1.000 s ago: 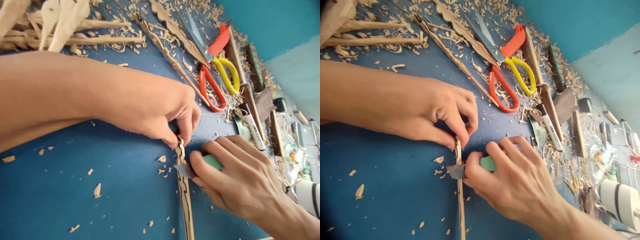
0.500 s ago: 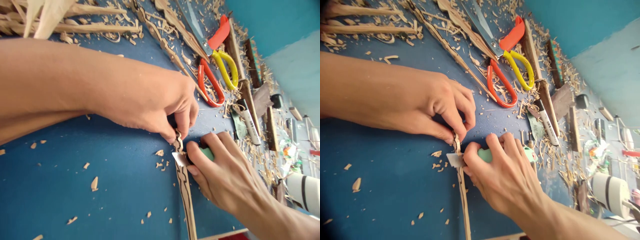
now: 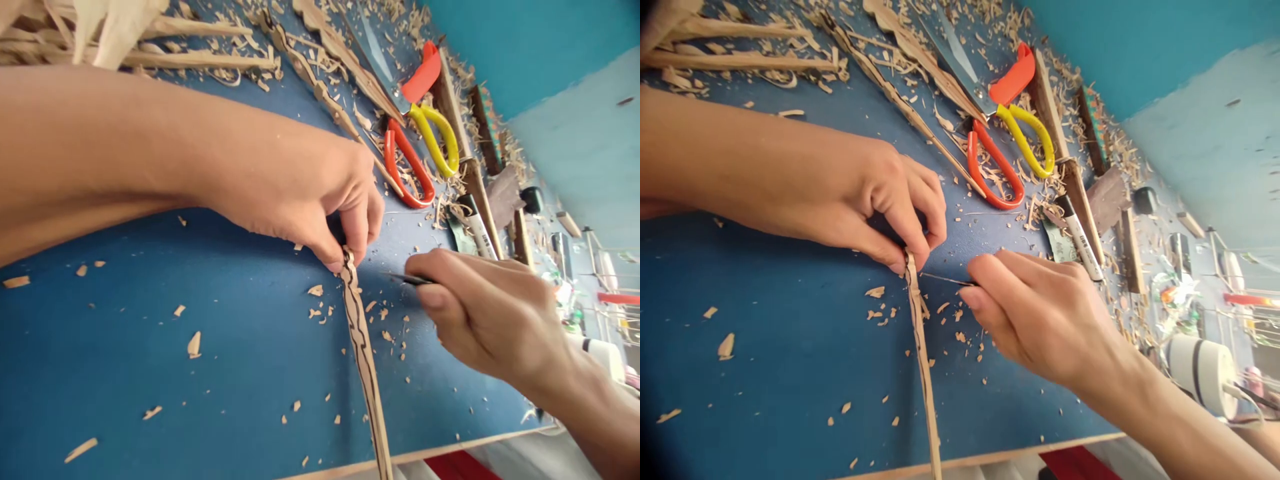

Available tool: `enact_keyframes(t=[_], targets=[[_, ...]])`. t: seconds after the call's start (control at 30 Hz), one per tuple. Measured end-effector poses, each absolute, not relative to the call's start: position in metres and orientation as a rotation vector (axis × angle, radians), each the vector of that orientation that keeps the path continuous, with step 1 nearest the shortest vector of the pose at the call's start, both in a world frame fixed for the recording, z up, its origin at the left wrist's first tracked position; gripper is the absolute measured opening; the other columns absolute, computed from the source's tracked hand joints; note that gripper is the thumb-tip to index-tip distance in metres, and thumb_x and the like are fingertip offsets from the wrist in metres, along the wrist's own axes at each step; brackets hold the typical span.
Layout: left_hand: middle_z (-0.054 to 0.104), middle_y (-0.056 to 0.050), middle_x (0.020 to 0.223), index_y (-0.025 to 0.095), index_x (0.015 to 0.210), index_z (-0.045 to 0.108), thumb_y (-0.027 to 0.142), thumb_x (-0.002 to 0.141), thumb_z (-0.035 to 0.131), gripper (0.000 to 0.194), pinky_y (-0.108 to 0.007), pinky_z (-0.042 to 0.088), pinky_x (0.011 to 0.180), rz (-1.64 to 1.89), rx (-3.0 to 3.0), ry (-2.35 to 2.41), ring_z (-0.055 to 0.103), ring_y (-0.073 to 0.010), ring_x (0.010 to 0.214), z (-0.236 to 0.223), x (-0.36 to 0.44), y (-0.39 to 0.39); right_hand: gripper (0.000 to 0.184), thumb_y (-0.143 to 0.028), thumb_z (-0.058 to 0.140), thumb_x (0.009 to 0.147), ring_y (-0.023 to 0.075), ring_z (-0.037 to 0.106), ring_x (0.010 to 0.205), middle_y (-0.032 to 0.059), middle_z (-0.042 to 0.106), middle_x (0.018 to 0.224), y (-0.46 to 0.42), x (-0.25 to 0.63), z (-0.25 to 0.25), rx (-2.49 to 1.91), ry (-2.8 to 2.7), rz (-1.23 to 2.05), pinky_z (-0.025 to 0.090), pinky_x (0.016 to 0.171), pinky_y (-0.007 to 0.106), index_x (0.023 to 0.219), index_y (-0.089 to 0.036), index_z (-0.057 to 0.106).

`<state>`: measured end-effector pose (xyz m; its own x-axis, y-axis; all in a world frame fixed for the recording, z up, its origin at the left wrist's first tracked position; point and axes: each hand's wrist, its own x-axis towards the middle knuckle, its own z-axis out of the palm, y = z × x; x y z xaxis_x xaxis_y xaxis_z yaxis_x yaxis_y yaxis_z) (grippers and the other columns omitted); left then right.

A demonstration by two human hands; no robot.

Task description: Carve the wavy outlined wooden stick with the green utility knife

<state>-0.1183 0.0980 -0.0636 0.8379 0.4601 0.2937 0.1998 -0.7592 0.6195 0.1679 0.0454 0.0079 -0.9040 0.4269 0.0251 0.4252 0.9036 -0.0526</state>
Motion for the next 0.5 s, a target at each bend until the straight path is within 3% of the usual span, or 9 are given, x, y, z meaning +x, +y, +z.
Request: enact_keyframes(t=[0.17,0.37,0.5], targets=[[0.084,0.012,0.106,0.037,0.098,0.091,0.031,0.095,0.086,0.008,-0.028,0.053,0.083,0.552,2.406,0.363,0.077,-0.0150,0.097,-0.063,-0.120,0.100,0.045,-0.041,0.031,0.124,0.0126,0.046,0.056,-0.0049,0.053,0.071,0.055,0.159,-0.003,-0.602,-3.104,0.161,0.033,0.054,0.030,0.094,-0.022,0.059],[0.082,0.012,0.101,0.032,0.094,0.091,0.020,0.095,0.088,0.012,-0.027,0.047,0.073,0.582,2.398,0.437,0.075,-0.0124,0.090,-0.055,-0.120,0.089,0.048,-0.041,0.030,0.125,0.0122,0.044,0.055,-0.0058,0.047,0.070,0.057,0.153,0.000,-0.562,-3.145,0.161,0.032,0.054,0.031,0.089,-0.023,0.056],[0.082,0.016,0.100,0.038,0.095,0.091,0.028,0.091,0.092,0.011,-0.028,0.048,0.072,0.603,2.405,0.390,0.076,-0.0122,0.091,-0.062,-0.119,0.094,0.045,-0.042,0.031,0.124,0.0124,0.043,0.053,-0.0071,0.042,0.069,0.056,0.153,0.001,-0.603,-3.161,0.122,0.031,0.053,0.033,0.088,-0.025,0.050]])
